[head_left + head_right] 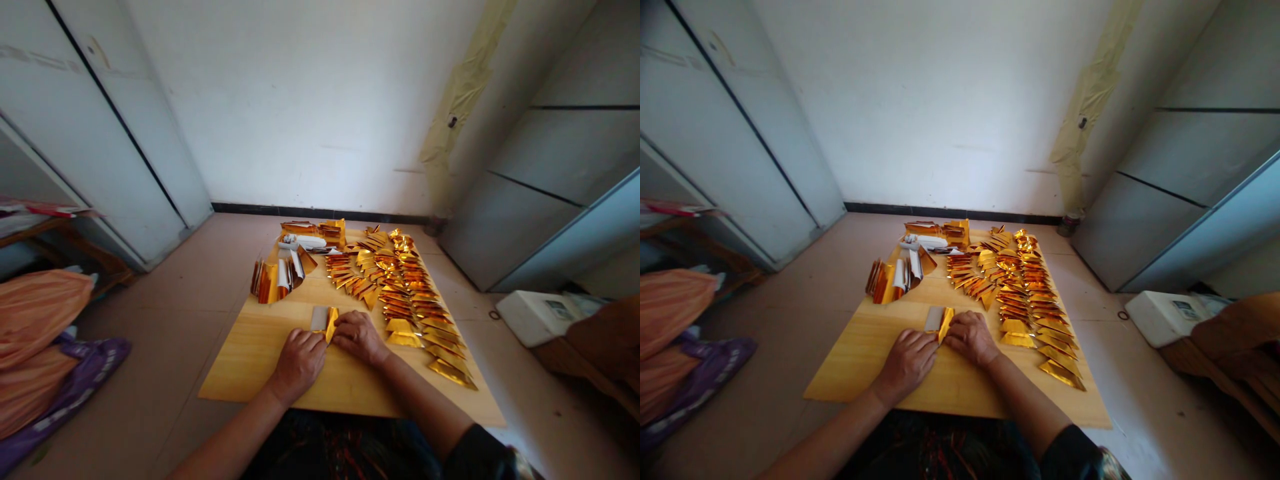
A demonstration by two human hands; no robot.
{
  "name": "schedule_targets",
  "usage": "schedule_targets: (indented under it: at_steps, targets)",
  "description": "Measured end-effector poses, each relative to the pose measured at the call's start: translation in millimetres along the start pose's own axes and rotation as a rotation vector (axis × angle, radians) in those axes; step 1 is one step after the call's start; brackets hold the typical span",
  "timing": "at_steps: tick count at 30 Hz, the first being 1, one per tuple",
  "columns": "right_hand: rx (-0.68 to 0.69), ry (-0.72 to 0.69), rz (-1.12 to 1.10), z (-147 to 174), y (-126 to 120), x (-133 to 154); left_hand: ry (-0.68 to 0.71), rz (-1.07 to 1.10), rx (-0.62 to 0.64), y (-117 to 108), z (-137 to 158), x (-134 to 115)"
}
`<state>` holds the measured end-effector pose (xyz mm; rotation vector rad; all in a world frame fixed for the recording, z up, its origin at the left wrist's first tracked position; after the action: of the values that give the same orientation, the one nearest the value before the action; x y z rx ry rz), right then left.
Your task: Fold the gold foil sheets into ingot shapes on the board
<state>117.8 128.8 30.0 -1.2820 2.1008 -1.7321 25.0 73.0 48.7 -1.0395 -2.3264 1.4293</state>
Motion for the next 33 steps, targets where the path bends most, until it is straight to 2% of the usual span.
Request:
schedule_targets:
  at_steps: [6,10,14,25,33]
  targets:
    - [0.029,0.109,0.005,-4.7,2.3,-2.6,0.022,0.071,0.003,-2.4,9.8,3.0]
    - [0.074,0.166,0.039,-6.8,3.5,-2.7,-0.025,0.095,0.106,1.6,8.8,8.8]
    - [0.114,0.181,0.085,-9.4,5.8,0.4,-0.008,0.101,0.189,3.2,7.1,10.1]
    - [0.256,0.144,0.275,-17.8,13.8,11.8,0.047,0.137,0.166,-4.7,3.5,5.4]
    - [0.290,0.142,0.310,-20.6,18.4,10.3,0.010,0.159,0.139,0.7,3.6,9.9]
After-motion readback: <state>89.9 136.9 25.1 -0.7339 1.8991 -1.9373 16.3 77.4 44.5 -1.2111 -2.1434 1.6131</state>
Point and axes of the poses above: each hand's wrist, its own z-axis away from the middle knuckle, its own y-axis out of the palm, x = y × z, the point moved 10 cm from there along -z, towards the middle knuckle, and after that the axes turned 3 degrees about z, right-handed, at the moved point
